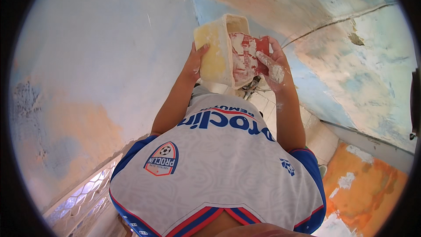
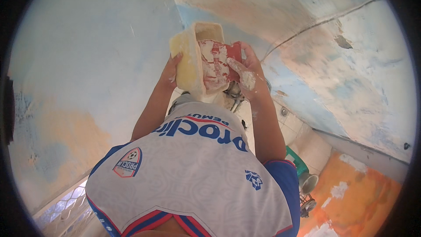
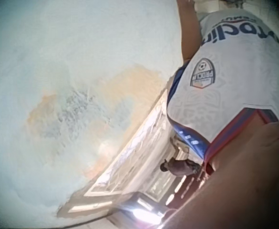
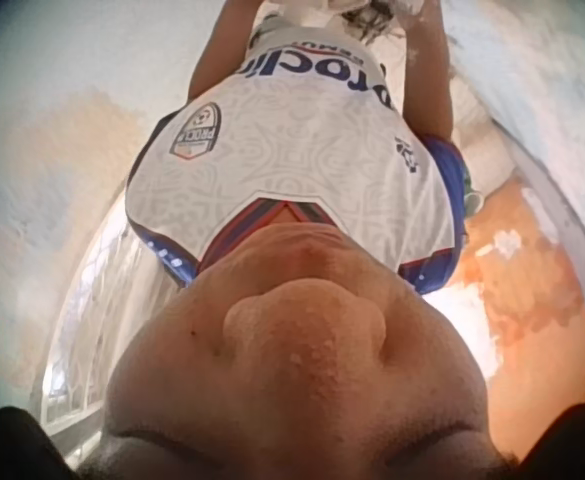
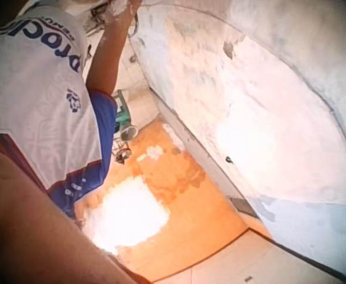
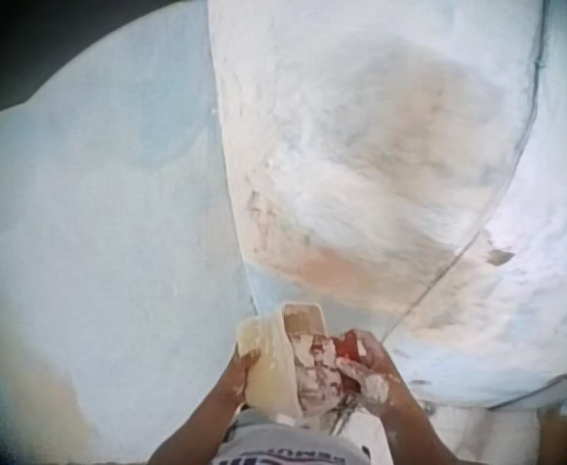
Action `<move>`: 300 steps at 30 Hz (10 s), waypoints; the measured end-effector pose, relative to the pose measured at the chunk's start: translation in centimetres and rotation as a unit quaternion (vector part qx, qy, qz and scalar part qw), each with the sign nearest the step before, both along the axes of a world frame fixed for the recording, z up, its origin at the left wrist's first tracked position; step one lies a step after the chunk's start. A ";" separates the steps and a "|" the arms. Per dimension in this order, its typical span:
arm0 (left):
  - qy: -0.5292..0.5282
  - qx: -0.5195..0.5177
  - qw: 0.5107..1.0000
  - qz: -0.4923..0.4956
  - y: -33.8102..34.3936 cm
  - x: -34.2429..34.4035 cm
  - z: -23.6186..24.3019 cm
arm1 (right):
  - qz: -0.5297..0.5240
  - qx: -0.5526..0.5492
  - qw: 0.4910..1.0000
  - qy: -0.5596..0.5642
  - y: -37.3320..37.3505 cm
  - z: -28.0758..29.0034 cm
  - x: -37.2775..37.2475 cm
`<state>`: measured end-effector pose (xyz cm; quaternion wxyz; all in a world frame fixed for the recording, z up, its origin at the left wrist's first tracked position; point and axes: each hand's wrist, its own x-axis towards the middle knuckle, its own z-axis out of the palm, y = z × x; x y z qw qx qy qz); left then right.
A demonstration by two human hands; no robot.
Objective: The person applies plaster to a ceiling using a scraper. They scoop the material from a small container and spread it across the surface before rinsing their hands in a bucket of water.
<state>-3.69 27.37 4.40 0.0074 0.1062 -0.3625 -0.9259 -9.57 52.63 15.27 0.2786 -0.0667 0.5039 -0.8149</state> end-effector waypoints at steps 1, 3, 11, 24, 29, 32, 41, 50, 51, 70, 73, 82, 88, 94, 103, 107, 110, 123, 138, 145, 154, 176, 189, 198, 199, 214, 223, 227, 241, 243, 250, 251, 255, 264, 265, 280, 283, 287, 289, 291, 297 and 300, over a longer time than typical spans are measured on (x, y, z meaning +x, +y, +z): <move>-0.006 -0.010 1.000 0.006 -0.7 -0.3 0.2 | 0.003 -0.003 1.000 -0.010 -0.6 -0.3 -0.3; -0.020 -0.019 1.000 0.012 -2.4 -1.1 0.5 | -0.006 -0.021 1.000 -0.023 -2.1 -1.0 -1.2; -0.096 -0.042 0.994 0.009 -9.5 -4.0 1.7 | -0.044 -0.054 0.996 -0.064 -8.6 -1.9 -2.6; -0.127 -0.010 0.987 -0.101 -18.6 -4.5 -2.1 | -0.169 -0.129 0.974 -0.075 -15.1 -5.4 -1.4; -0.126 0.106 0.979 -0.123 -19.5 -4.2 -2.2 | -0.152 -0.220 0.952 -0.150 -15.9 -3.2 -4.4; -0.124 0.117 0.978 -0.122 -20.1 -3.5 -3.4 | -0.183 -0.207 0.960 -0.049 -18.6 -1.2 -6.5; -0.146 0.125 0.980 -0.048 -21.4 0.0 -5.9 | -0.116 0.390 0.491 0.770 -25.0 1.1 -18.6; -0.158 0.168 0.973 -0.017 -20.7 1.7 -7.9 | 0.083 0.365 0.290 0.881 -26.4 -5.4 -27.2; -0.149 0.157 0.976 -0.016 -20.9 2.1 -8.0 | 0.087 0.373 0.277 0.881 -26.7 -5.5 -27.4; -0.122 0.162 0.979 -0.038 -20.6 2.3 -7.9 | 0.032 0.538 0.281 0.794 -21.1 -4.2 -20.3; -0.162 0.170 0.971 -0.040 -20.7 2.4 -7.1 | -0.003 0.505 0.265 0.822 -25.3 -2.5 -20.1; -0.117 0.123 0.985 0.006 -21.5 1.8 -8.9 | -0.117 0.328 0.887 0.304 -22.8 -4.6 -10.9; -0.089 0.136 0.984 -0.071 -21.7 -0.5 -8.0 | -0.178 0.030 0.983 0.003 -22.3 -3.6 -3.5; -0.063 0.137 0.984 -0.095 -21.8 -2.7 -4.0 | -0.212 0.123 0.968 0.061 -22.0 -1.9 -2.4; 0.032 0.144 0.979 -0.139 -23.1 -5.6 -3.8 | -0.038 0.425 0.901 0.084 -18.5 1.7 -2.4; -0.005 0.082 0.993 -0.081 -23.0 -5.8 -4.6 | -0.064 0.210 0.975 -0.025 -16.8 2.2 -2.1; -0.025 0.098 0.992 -0.070 -22.0 -6.0 -4.8 | -0.063 0.196 0.964 0.170 -16.0 1.4 -2.5; -0.069 0.042 0.997 0.009 -22.8 -4.0 -7.5 | -0.187 -0.039 0.982 -0.008 -20.9 -4.9 -9.7; -0.084 0.057 0.994 0.049 -22.0 -2.9 -7.4 | -0.245 0.540 0.691 0.413 -29.8 -8.0 -26.2; -0.094 0.054 0.993 0.042 -22.4 -2.8 -8.0 | -0.478 0.386 0.703 0.359 -26.7 -9.0 -23.5; -0.118 0.086 0.989 0.001 -22.6 -3.2 -9.2 | -0.365 0.574 0.565 0.468 -32.0 -9.3 -28.1; -0.127 0.130 0.983 0.028 -23.0 -2.3 -11.8 | -0.318 0.453 0.709 0.437 -35.7 -12.3 -25.0; -0.119 0.112 0.987 0.011 -22.8 -2.1 -11.2 | -0.330 0.413 0.757 0.383 -33.3 -12.2 -23.9; -0.147 0.119 0.981 0.040 -23.5 -1.0 -11.9 | -0.565 0.274 0.733 0.260 -27.4 -9.2 -22.5; -0.146 0.123 0.981 0.038 -23.3 -1.2 -11.7 | -0.586 0.330 0.712 0.201 -26.6 -8.3 -21.2; -0.194 0.097 0.973 0.073 -22.1 0.7 -10.9 | -0.551 0.302 0.735 0.256 -26.2 -10.0 -20.6; -0.168 0.097 0.980 0.039 -22.8 0.4 -11.4 | -0.450 0.487 0.588 0.463 -30.9 -19.5 -28.6; -0.163 0.120 0.978 0.052 -22.8 0.4 -11.0 | -0.624 0.235 0.709 0.231 -24.9 -12.2 -22.5; -0.181 0.087 0.978 0.063 -22.6 0.6 -9.5 | -0.531 0.350 0.678 0.368 -25.9 -17.1 -25.9; -0.182 0.106 0.975 0.074 -22.2 1.0 -9.6 | -0.554 0.343 0.693 0.309 -23.1 -13.0 -22.0; -0.169 0.142 0.974 0.052 -22.3 0.5 -10.1 | -0.210 0.485 0.762 0.375 -33.5 -16.8 -23.4; -0.158 0.135 0.977 0.045 -22.3 0.5 -10.5 | -0.208 0.513 0.744 0.375 -35.2 -16.1 -24.7; -0.160 0.104 0.981 0.044 -22.8 1.1 -10.5 | -0.239 0.551 0.710 0.367 -34.7 -13.1 -27.8; -0.130 0.148 0.979 0.058 -21.3 0.9 -10.7 | -0.361 0.418 0.783 0.287 -25.3 -13.1 -19.1; -0.127 0.141 0.980 0.052 -21.0 0.8 -10.5 | -0.334 0.463 0.770 0.284 -26.9 -13.7 -20.2; -0.136 0.142 0.980 0.042 -20.7 0.8 -10.4 | -0.455 0.445 0.724 0.267 -20.4 -9.5 -17.6; -0.115 0.129 0.985 0.026 -19.9 0.1 -10.6 | -0.336 0.420 0.770 0.342 -27.8 -10.9 -18.1; -0.111 0.101 0.989 0.000 -20.1 0.4 -11.3 | -0.305 0.482 0.732 0.373 -33.6 -12.5 -25.7; -0.129 0.092 0.987 0.013 -20.6 0.9 -11.4 | -0.333 0.511 0.706 0.359 -32.1 -11.8 -26.6; -0.140 0.104 0.984 0.023 -20.7 0.6 -11.1 | -0.379 0.490 0.707 0.340 -27.2 -12.1 -27.0; -0.126 0.148 0.980 0.043 -21.0 0.7 -11.0 | -0.479 0.478 0.657 0.333 -18.4 -11.1 -18.9; -0.127 0.145 0.981 0.039 -21.1 0.6 -11.4 | -0.343 0.425 0.758 0.356 -24.7 -13.1 -18.8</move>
